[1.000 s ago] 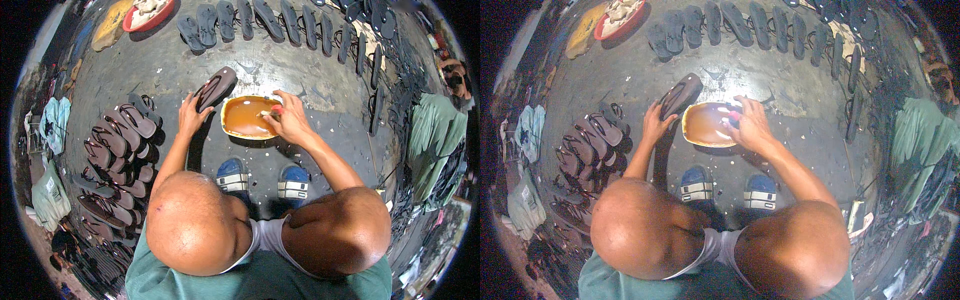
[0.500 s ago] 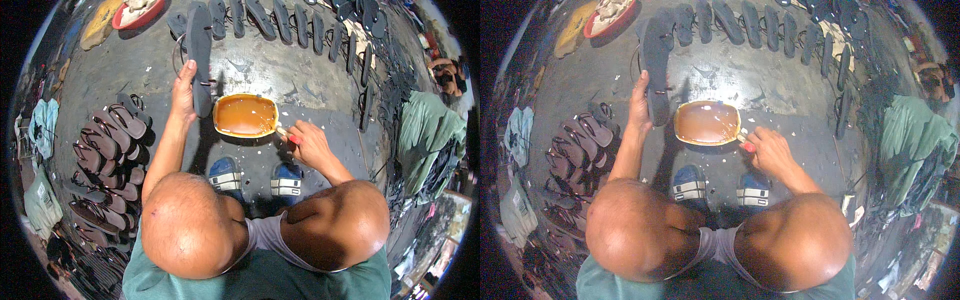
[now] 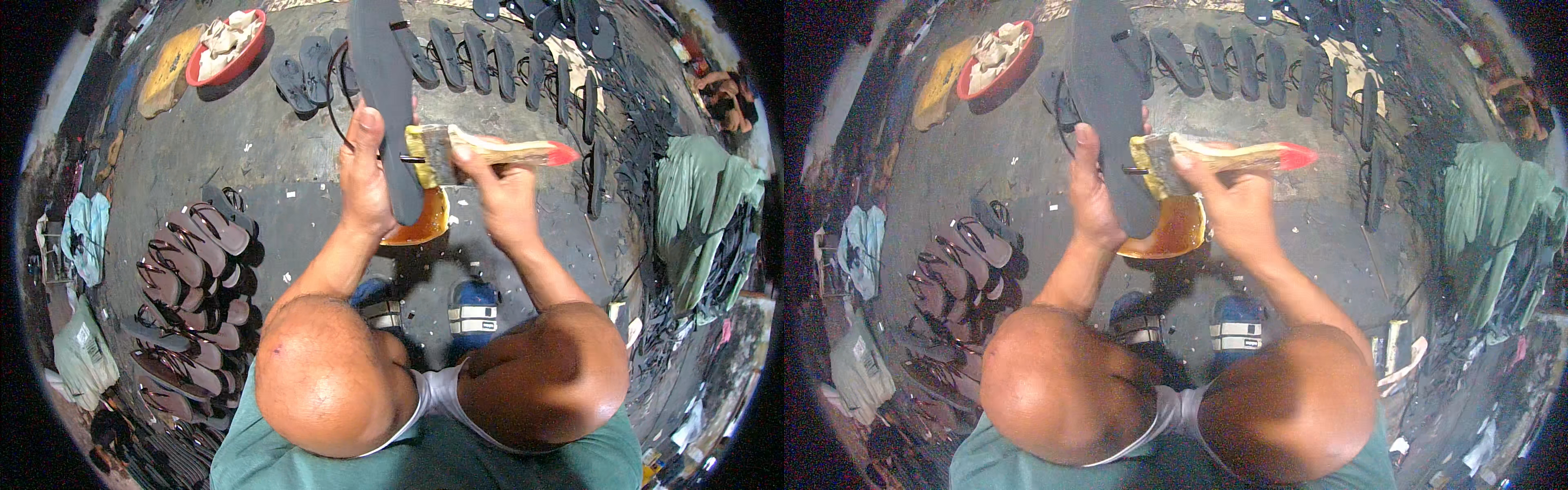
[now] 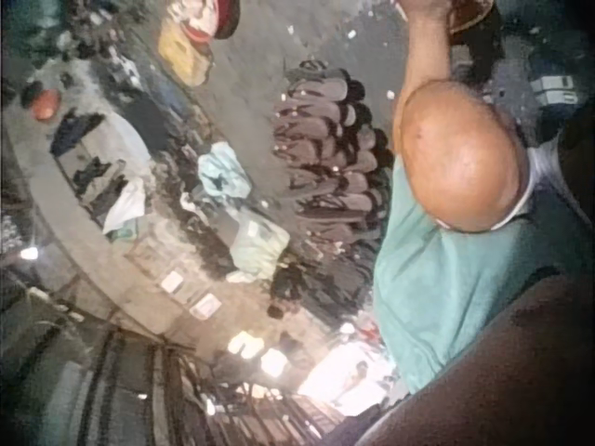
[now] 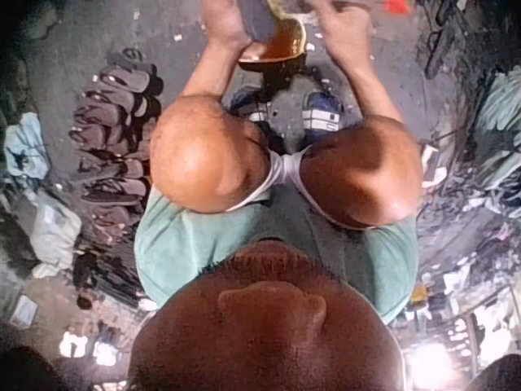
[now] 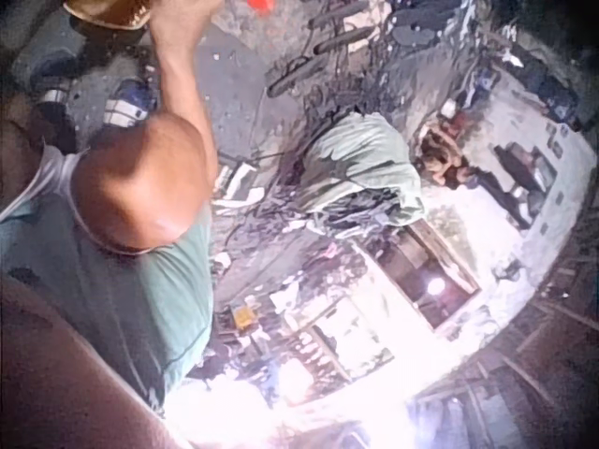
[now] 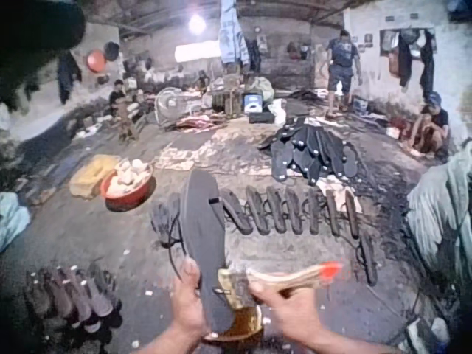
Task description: The person sits on the ground and repeatedly picks up black flip-flops, applies a brown liquid with a brush, and places them back in a row. The person handles flip-flops one at a time, dipping the brush into a container and coating the soles and straps.
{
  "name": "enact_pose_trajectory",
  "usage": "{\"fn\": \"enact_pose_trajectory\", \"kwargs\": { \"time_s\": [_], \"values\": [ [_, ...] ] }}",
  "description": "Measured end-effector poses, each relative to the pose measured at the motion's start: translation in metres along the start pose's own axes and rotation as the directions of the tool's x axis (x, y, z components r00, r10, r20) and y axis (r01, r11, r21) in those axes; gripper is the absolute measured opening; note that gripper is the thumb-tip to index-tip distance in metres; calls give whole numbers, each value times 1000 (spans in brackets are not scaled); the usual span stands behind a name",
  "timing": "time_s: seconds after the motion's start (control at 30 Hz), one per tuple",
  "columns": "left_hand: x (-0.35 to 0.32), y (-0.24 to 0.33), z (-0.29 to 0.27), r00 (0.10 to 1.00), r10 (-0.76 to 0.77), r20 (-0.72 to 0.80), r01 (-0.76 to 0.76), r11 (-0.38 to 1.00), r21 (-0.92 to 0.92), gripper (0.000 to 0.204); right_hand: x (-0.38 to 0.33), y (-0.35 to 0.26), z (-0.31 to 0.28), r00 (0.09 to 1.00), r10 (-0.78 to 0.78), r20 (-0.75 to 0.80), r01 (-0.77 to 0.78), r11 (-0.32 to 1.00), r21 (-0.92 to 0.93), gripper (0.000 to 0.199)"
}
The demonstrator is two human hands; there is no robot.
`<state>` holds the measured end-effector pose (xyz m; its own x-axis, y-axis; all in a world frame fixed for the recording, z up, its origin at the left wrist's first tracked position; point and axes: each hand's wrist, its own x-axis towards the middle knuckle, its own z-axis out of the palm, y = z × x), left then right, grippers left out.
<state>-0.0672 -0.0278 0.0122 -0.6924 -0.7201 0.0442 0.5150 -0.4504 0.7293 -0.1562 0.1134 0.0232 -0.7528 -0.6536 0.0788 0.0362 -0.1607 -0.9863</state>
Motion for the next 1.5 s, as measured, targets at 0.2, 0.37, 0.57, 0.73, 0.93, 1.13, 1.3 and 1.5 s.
{"fn": "enact_pose_trajectory", "kwargs": {
  "time_s": [0.2,0.37,0.57,0.73,0.93,1.13,1.3,1.5],
  "values": [
    [-1,-4,10,994,108,-6,-108,993,-44,49,-6,3,3,1000,-25,-11,27,958,287,25],
    [-1,-8,14,980,201,10,-201,978,52,51,4,6,-2,989,-113,-100,119,991,60,22],
    [-1,-12,15,991,132,-18,-129,985,111,53,-11,-12,2,952,-297,-80,304,946,108,16],
    [-6,-7,20,997,81,7,-82,989,121,69,3,1,2,956,-284,-79,273,953,-128,17],
    [-14,7,43,996,-82,31,84,992,-90,62,10,-15,6,756,-651,-61,631,751,-194,18],
    [-11,23,35,998,-38,-46,35,998,-54,75,7,-14,-10,788,-511,344,594,779,-203,18],
    [1,29,32,994,80,-69,-84,995,-54,76,-18,-19,-17,765,-356,537,474,876,-94,18],
    [-5,12,27,993,119,2,-119,991,56,72,-1,-10,0,823,-567,34,560,800,-217,19]
  ]
}}
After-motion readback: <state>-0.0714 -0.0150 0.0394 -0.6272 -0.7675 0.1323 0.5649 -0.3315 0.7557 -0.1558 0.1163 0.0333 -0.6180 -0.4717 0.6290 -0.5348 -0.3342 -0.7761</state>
